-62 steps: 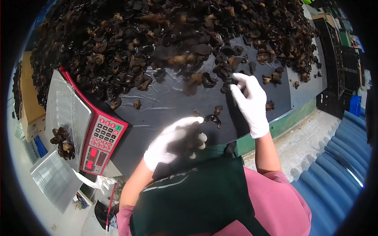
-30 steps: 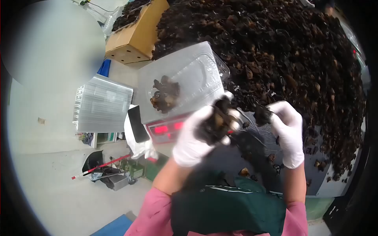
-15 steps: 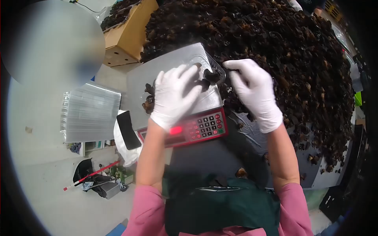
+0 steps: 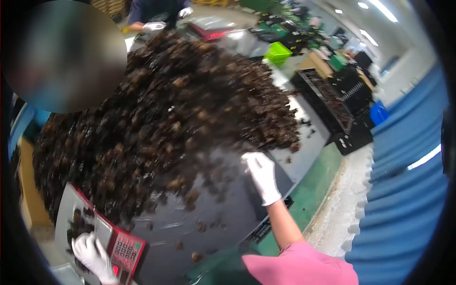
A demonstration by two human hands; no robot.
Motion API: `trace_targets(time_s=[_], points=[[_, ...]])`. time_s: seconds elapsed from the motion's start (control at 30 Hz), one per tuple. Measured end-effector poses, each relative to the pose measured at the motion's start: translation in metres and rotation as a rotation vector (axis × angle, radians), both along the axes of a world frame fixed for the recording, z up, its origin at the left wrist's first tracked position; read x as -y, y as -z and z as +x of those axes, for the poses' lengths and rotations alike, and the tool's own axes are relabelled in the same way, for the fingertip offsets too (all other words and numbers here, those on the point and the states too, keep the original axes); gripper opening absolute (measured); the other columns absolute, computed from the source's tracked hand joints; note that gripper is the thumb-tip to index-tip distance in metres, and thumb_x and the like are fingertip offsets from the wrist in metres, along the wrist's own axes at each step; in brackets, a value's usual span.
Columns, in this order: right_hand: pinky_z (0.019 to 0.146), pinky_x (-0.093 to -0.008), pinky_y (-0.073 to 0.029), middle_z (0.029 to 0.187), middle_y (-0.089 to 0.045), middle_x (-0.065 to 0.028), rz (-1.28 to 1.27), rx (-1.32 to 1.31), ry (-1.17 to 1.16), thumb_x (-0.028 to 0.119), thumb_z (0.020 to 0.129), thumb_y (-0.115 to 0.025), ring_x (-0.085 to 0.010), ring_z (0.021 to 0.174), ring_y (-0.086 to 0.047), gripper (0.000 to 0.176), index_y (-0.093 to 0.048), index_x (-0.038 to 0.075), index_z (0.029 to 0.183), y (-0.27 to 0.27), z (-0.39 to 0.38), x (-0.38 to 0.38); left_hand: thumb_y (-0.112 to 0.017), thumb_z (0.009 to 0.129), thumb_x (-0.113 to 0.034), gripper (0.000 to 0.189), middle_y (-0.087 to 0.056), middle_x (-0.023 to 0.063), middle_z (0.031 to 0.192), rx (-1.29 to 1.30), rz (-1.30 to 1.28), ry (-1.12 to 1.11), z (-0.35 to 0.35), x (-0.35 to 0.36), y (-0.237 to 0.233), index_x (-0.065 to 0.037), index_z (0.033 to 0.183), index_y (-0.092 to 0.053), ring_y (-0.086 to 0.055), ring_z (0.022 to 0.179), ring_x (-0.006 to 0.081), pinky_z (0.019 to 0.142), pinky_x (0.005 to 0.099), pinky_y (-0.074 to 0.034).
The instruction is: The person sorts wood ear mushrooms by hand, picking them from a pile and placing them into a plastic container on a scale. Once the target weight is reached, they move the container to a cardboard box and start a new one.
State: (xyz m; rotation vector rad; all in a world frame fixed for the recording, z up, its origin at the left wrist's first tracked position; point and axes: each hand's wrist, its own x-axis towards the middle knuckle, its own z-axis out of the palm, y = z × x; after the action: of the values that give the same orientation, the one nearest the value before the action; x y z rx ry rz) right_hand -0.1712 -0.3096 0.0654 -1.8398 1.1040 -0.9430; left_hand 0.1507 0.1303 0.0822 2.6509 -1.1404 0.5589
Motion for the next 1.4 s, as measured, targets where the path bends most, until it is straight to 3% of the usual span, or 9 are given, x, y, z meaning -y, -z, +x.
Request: trace_targets(time_s=[0.07,0.1,0.17,0.33,0.5,0.8,0.83,1.03,1.4], points=[[0.071,-0.0268,-0.053,0.094,-0.072,-0.0030,0.178,0.026,-0.049,0.012,0.103,-0.061,-0.0093,0.077,-0.064,0.018,-0.074,0.003,0.110,0.003,-0.003,-0.010,-0.069,0.087,-0.007,0.020,-0.063,0.0132,0.113,-0.021,0.102,-0.048,0.014,-0.025,0.021,-0.005,0.106,-0.068,-0.058,0.113,0.0349,0.113,0.0535,-0.037],[0.074,-0.0279,-0.054,0.097,-0.073,-0.0043,0.075,0.010,-0.078,0.013,0.102,-0.063,-0.0117,0.081,-0.067,0.016,-0.074,0.004,0.110,0.013,-0.003,-0.016,-0.074,0.093,-0.035,0.032,-0.070,0.0074,0.117,0.145,0.199,0.047,0.011,-0.029,0.004,-0.019,0.120,-0.073,-0.064,0.113,0.0262,0.109,0.0522,-0.042],[0.076,-0.0307,-0.056,0.100,-0.074,-0.0086,-0.197,-0.084,-0.130,0.012,0.100,-0.065,-0.0178,0.085,-0.070,0.015,-0.074,0.007,0.110,0.022,0.002,-0.031,-0.069,0.096,-0.038,0.032,-0.070,0.0072,0.116,0.190,0.211,0.032,-0.005,-0.020,-0.019,-0.017,0.121,-0.073,-0.065,0.110,0.0264,0.106,0.0515,-0.044],[0.093,-0.0439,-0.052,0.113,-0.073,-0.0135,-0.502,-0.205,-0.160,0.012,0.088,-0.071,-0.0337,0.104,-0.067,0.023,-0.073,0.009,0.111,0.041,0.015,-0.056,-0.072,0.096,-0.032,0.037,-0.069,0.0144,0.125,0.234,-0.009,0.006,-0.053,0.020,-0.055,-0.012,0.127,-0.072,-0.065,0.114,0.0353,0.103,0.0529,-0.046],[0.111,-0.0527,-0.040,0.144,-0.057,-0.0199,-0.465,-0.348,-0.360,0.025,0.094,-0.066,-0.0371,0.131,-0.054,0.048,-0.062,0.012,0.140,0.066,0.010,-0.100,-0.075,0.093,-0.017,0.032,-0.069,0.0153,0.124,-0.169,-0.117,0.286,-0.102,0.053,-0.025,-0.008,0.123,-0.071,-0.064,0.111,0.0363,0.102,0.0504,-0.047],[0.100,-0.0500,-0.049,0.117,-0.068,-0.0159,-0.337,-0.663,-0.841,0.012,0.073,-0.067,-0.0370,0.114,-0.062,0.024,-0.075,0.013,0.096,0.012,-0.005,-0.107,-0.077,0.085,-0.004,0.043,-0.066,0.0166,0.133,-0.419,-0.182,0.382,-0.136,0.097,0.034,-0.007,0.127,-0.068,-0.061,0.121,0.0366,0.107,0.0460,-0.047],[0.102,-0.0476,-0.048,0.121,-0.068,-0.0160,-0.452,-0.280,-0.574,0.011,0.077,-0.062,-0.0373,0.117,-0.062,0.023,-0.075,0.013,0.095,0.038,-0.025,-0.107,-0.077,0.085,-0.004,0.041,-0.066,0.0169,0.133,-0.462,-0.216,0.388,-0.138,0.096,0.035,-0.006,0.126,-0.069,-0.061,0.121,0.0361,0.107,0.0442,-0.047],[0.095,-0.0341,-0.054,0.128,-0.068,-0.0149,0.274,0.137,-0.122,0.001,0.097,-0.058,-0.0229,0.108,-0.068,0.018,-0.073,0.003,0.106,0.058,-0.055,-0.064,-0.074,0.087,-0.001,0.038,-0.066,0.0152,0.134,-0.659,-0.246,0.297,-0.145,0.090,0.044,-0.006,0.124,-0.070,-0.063,0.122,0.0317,0.107,0.0397,-0.048],[0.077,-0.0275,-0.055,0.112,-0.067,-0.0155,1.153,0.673,-0.120,0.004,0.095,-0.069,-0.0192,0.086,-0.065,0.044,-0.056,0.000,0.137,0.046,-0.048,-0.057,-0.073,0.086,0.001,0.033,-0.072,0.0159,0.119,-0.930,-0.367,0.324,-0.152,0.121,0.037,-0.003,0.119,-0.072,-0.070,0.108,0.0303,0.097,0.0388,-0.055]])
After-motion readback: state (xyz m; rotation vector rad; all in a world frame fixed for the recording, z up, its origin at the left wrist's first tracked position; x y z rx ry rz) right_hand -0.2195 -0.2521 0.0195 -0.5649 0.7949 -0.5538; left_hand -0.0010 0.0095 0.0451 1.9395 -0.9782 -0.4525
